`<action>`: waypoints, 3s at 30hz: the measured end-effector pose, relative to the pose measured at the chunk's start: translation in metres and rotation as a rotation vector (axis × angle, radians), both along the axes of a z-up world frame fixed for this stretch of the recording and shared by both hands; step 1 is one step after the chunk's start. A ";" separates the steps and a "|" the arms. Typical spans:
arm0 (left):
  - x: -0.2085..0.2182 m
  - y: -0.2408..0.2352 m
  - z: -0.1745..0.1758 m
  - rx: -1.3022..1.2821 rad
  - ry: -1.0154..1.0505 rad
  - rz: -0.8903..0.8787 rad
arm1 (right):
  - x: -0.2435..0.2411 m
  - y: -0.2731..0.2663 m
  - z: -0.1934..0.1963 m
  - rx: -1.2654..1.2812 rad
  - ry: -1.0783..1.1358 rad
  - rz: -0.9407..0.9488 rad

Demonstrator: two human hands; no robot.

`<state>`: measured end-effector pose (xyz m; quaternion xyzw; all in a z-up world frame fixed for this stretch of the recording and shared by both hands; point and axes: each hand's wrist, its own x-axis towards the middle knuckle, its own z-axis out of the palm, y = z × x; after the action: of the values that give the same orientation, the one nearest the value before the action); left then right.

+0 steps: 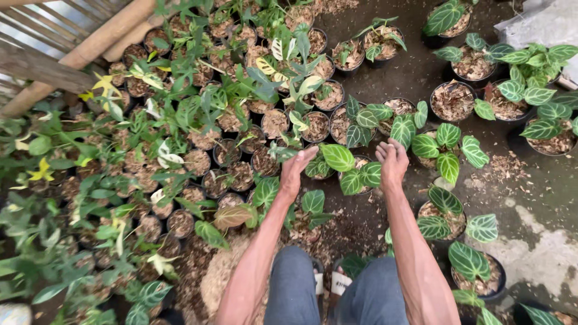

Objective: The person picks up a potted plant from the floor, uses a pair of shears to prune a single leaf, and then places the plant onto a shelf.

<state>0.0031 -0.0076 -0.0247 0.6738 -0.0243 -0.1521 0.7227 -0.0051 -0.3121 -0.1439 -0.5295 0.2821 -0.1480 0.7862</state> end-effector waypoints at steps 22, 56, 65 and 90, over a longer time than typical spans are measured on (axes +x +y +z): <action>0.106 -0.126 -0.224 0.143 -0.014 0.119 | 0.118 -0.054 -0.159 -0.113 0.415 0.350; 0.116 -0.122 -0.189 -0.191 0.197 0.391 | 0.144 -0.034 -0.085 0.118 0.192 0.495; 0.114 -0.110 -0.139 -0.252 0.165 0.494 | 0.103 -0.020 0.033 0.028 0.205 0.632; 0.110 0.054 -0.022 -0.092 -0.150 0.309 | 0.114 0.086 0.118 -0.218 -0.126 0.624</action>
<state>0.1130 0.0460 -0.0471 0.6452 0.0189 0.0125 0.7637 0.1091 -0.2256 -0.0264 -0.6609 0.0399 0.0380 0.7484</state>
